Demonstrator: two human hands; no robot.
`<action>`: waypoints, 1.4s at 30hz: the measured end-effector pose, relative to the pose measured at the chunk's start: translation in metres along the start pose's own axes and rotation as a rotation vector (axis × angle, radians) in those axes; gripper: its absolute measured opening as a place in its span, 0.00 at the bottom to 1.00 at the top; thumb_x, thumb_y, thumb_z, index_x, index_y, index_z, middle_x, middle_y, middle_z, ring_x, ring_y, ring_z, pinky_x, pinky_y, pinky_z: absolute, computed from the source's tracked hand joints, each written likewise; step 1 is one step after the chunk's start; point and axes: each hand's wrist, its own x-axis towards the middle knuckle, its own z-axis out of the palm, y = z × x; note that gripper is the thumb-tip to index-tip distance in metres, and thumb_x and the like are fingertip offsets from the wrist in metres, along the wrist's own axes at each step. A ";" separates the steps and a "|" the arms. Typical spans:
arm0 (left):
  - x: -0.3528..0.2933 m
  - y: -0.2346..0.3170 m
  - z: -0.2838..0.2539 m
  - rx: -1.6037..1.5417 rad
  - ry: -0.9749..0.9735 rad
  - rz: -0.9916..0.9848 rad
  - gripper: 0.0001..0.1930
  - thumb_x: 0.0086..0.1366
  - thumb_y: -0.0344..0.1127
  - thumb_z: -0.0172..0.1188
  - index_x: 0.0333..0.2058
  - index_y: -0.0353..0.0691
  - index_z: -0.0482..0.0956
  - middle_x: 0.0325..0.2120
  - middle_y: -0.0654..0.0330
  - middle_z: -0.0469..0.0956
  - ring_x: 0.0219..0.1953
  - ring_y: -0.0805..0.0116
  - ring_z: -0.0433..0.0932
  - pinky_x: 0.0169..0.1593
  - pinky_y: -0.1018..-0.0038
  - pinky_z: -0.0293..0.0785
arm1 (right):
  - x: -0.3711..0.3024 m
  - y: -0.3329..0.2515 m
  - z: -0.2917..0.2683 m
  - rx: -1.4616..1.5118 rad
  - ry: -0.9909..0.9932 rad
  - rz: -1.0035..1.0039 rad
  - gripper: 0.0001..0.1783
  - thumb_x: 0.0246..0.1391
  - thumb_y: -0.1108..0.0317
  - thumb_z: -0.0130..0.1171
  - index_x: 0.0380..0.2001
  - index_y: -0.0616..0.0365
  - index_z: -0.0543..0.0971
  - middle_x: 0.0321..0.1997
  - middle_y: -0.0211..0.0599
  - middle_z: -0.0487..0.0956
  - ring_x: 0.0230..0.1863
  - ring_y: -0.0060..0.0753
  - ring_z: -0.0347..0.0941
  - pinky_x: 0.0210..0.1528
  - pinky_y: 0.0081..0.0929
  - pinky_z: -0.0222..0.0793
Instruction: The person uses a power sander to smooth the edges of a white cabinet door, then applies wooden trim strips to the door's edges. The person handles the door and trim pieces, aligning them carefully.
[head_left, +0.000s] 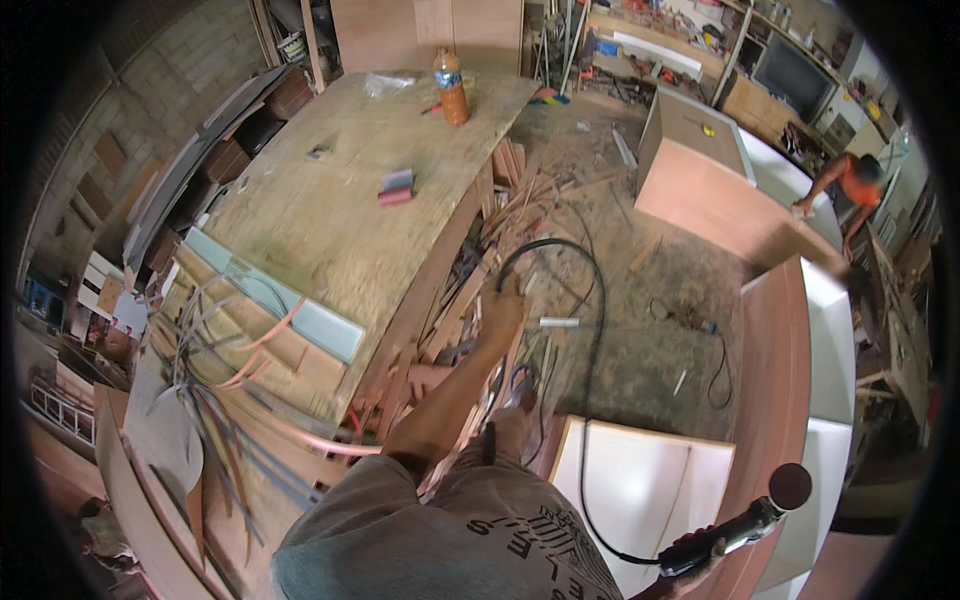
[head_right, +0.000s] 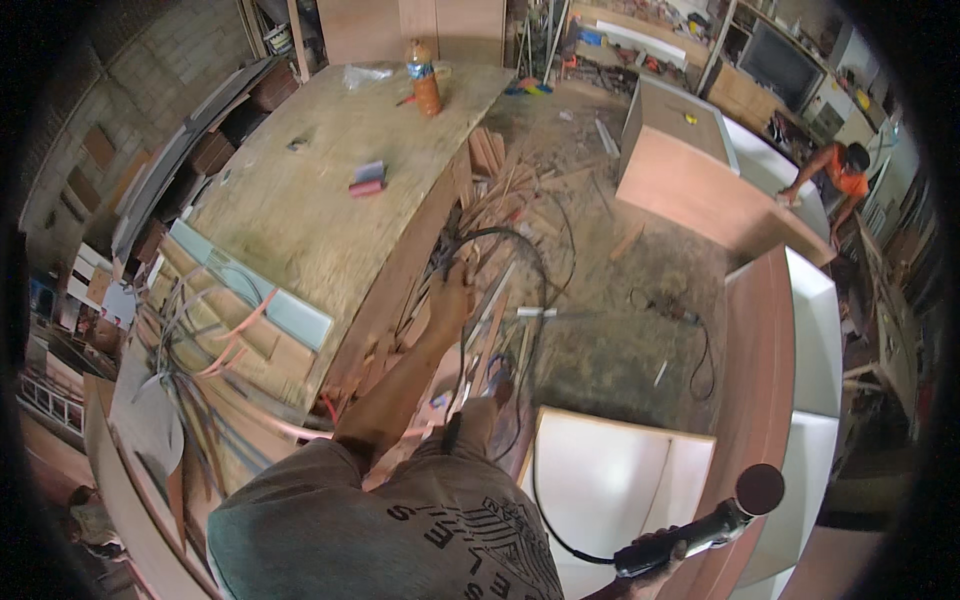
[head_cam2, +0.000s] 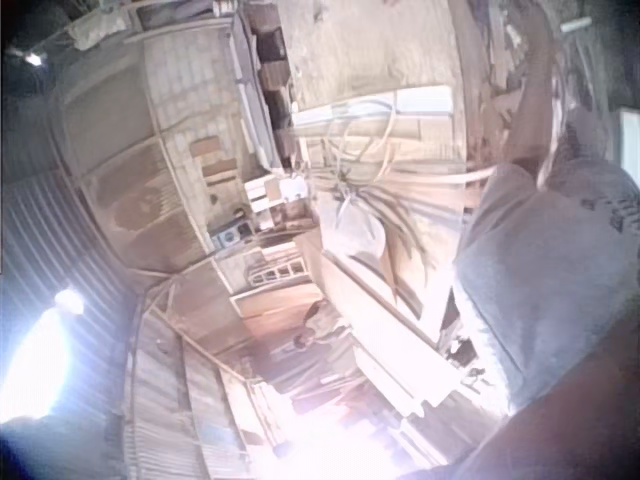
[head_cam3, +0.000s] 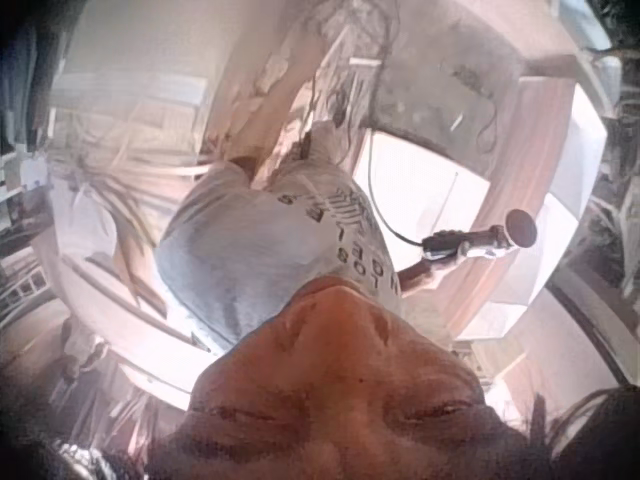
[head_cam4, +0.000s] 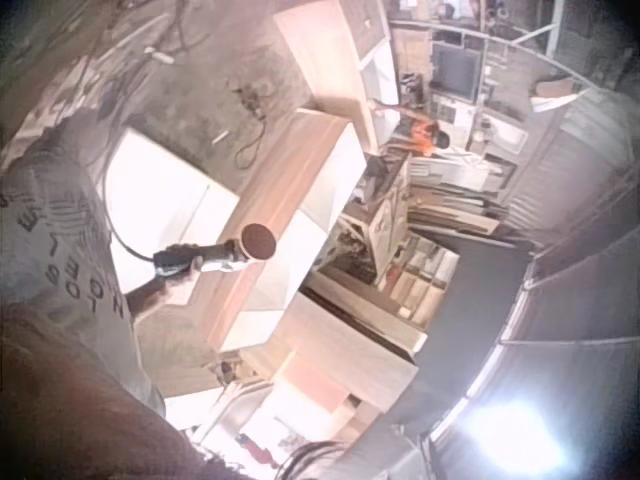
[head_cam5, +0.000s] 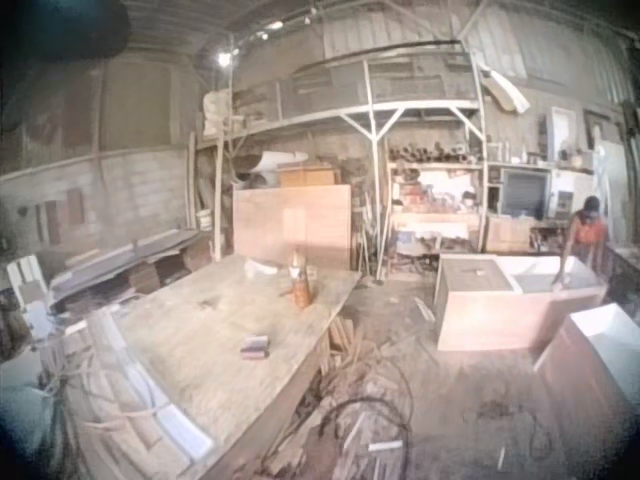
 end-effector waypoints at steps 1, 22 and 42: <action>0.029 0.013 -0.001 -0.084 0.024 -0.017 0.17 0.72 0.39 0.51 0.23 0.40 0.69 0.18 0.68 0.65 0.18 0.78 0.61 0.22 0.73 0.56 | 0.022 0.011 0.018 -0.049 -0.002 0.019 0.24 0.55 0.51 0.67 0.45 0.56 0.73 0.29 0.30 0.76 0.23 0.28 0.76 0.22 0.27 0.76; 0.334 0.026 0.001 0.901 -0.234 0.523 0.38 0.64 0.48 0.61 0.66 0.35 0.60 0.60 0.37 0.68 0.65 0.42 0.66 0.68 0.57 0.60 | 0.251 0.113 0.475 -0.407 -0.745 0.132 0.26 0.51 0.48 0.66 0.44 0.57 0.74 0.30 0.37 0.78 0.25 0.35 0.78 0.27 0.32 0.77; 0.347 0.000 0.130 0.289 0.595 -0.185 0.10 0.54 0.36 0.68 0.26 0.35 0.79 0.20 0.61 0.77 0.21 0.71 0.73 0.28 0.69 0.71 | 0.390 0.320 0.718 -1.420 -2.031 0.035 0.36 0.55 0.46 0.67 0.56 0.64 0.75 0.50 0.49 0.80 0.51 0.40 0.78 0.53 0.34 0.72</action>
